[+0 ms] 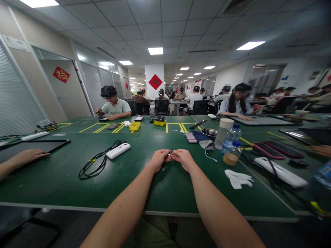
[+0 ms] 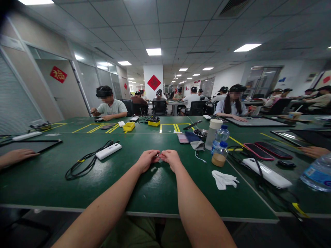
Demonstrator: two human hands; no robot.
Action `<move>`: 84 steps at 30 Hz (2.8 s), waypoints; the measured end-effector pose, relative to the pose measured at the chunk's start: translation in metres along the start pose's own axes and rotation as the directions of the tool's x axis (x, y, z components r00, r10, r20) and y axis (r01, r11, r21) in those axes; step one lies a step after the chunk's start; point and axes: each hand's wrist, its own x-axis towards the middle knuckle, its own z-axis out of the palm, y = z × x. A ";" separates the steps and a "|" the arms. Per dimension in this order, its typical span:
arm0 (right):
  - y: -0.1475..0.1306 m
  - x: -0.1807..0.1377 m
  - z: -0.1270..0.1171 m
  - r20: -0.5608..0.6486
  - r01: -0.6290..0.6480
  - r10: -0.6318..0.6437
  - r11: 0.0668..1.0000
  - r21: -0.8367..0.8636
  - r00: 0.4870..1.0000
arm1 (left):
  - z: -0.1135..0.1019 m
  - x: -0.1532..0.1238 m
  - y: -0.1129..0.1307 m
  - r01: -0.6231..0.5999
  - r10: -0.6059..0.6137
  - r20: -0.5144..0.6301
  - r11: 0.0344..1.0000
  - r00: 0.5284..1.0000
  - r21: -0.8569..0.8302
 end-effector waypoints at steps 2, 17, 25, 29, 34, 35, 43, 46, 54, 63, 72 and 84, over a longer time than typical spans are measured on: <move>-0.002 -0.001 0.001 0.004 -0.024 0.024 0.999 0.043 1.000 | 0.000 0.001 -0.001 0.003 -0.004 0.000 1.000 1.000 -0.012; -0.004 -0.005 0.002 -0.028 0.020 -0.021 1.000 -0.014 0.999 | 0.001 -0.002 -0.001 -0.038 0.038 -0.023 0.999 0.999 -0.004; 0.001 0.000 0.000 -0.020 0.048 -0.049 0.996 -0.070 0.999 | 0.001 0.000 -0.004 -0.073 0.074 -0.024 0.997 0.997 0.024; 0.001 0.000 0.000 -0.044 0.104 -0.111 0.984 -0.143 0.993 | 0.000 0.000 -0.003 -0.056 0.057 -0.030 0.998 0.998 0.021; -0.002 -0.002 0.002 -0.039 0.034 -0.034 0.999 -0.002 0.999 | 0.001 -0.002 0.002 0.013 -0.013 -0.032 1.000 0.999 -0.014; -0.002 -0.002 0.001 -0.033 0.024 -0.024 1.000 0.007 0.999 | 0.002 -0.002 0.002 0.016 -0.017 -0.036 1.000 0.999 -0.024; 0.004 0.001 0.000 -0.001 0.056 -0.057 0.995 -0.077 0.998 | 0.003 -0.002 -0.003 -0.113 0.115 -0.019 0.992 0.993 0.058; 0.004 0.001 0.001 0.003 0.054 -0.054 0.996 -0.067 0.999 | 0.003 0.000 -0.004 -0.094 0.095 -0.015 0.994 0.995 0.058; 0.003 0.003 -0.001 0.006 0.027 -0.027 0.999 -0.023 1.000 | 0.002 -0.001 0.000 -0.015 0.014 -0.041 1.000 0.999 -0.011; 0.001 -0.003 0.001 0.063 0.045 -0.041 0.997 -0.062 0.997 | 0.001 -0.001 -0.001 -0.038 0.038 0.011 0.998 0.999 0.047; -0.003 -0.001 -0.001 0.041 -0.008 0.006 0.999 0.051 0.999 | -0.001 -0.001 0.001 0.027 -0.027 0.009 0.995 1.000 -0.092; 0.000 -0.003 0.001 0.058 0.028 -0.027 1.000 -0.005 0.998 | 0.002 -0.004 0.001 -0.052 0.050 0.050 0.998 0.997 0.038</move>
